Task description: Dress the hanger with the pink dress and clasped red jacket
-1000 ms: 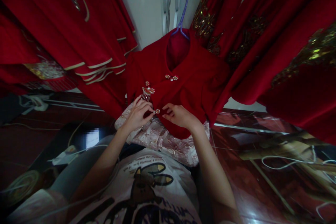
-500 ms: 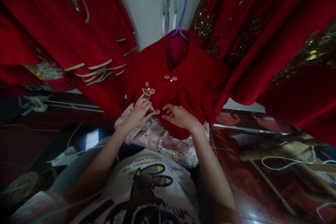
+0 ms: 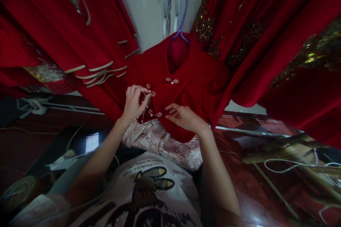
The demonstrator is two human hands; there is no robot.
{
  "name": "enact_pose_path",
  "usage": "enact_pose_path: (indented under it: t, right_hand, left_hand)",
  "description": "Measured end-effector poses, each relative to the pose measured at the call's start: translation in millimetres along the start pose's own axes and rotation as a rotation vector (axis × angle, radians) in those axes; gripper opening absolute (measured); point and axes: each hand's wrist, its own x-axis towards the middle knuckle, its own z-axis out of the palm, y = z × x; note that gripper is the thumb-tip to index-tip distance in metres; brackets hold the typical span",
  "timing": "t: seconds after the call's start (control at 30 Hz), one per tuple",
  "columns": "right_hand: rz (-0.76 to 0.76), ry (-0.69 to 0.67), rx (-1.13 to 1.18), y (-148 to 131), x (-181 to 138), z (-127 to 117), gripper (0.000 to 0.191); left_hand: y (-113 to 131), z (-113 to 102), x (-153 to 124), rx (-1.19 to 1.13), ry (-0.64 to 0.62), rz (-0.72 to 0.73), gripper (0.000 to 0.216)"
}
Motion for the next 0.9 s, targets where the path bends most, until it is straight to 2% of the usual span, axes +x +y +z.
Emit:
enact_pose_path:
  t: [0.1,0.27,0.53,0.63,0.73,0.9]
  right_hand:
    - [-0.005,0.016,0.013,-5.0,-4.3,-4.1,0.029]
    - [-0.008,0.026,-0.017,-8.0,-6.4,-7.5,0.029]
    - [-0.012,0.026,-0.031,-5.8,-6.5,-8.4,0.029]
    - [-0.01,0.036,-0.025,-5.3,-7.5,-10.3,0.029]
    - [-0.002,0.041,-0.019,-5.6,-8.6,-12.3,0.029]
    - [0.008,0.047,-0.009,-4.7,-9.3,-13.4,0.03]
  left_hand:
    - [-11.6,-9.0,24.4,0.126,-0.092,0.126,0.024]
    - [-28.9,-21.3,53.0,0.194,-0.303,0.391,0.016]
    - [-23.7,-28.4,82.0,0.292,-0.489,0.662,0.018]
    - [-21.0,-27.4,88.4,0.224,-0.542,0.703,0.013]
    - [-21.8,-27.2,90.4,0.084,-0.577,0.681,0.013]
    - [-20.1,-23.1,89.9,0.043,-0.521,0.66,0.021]
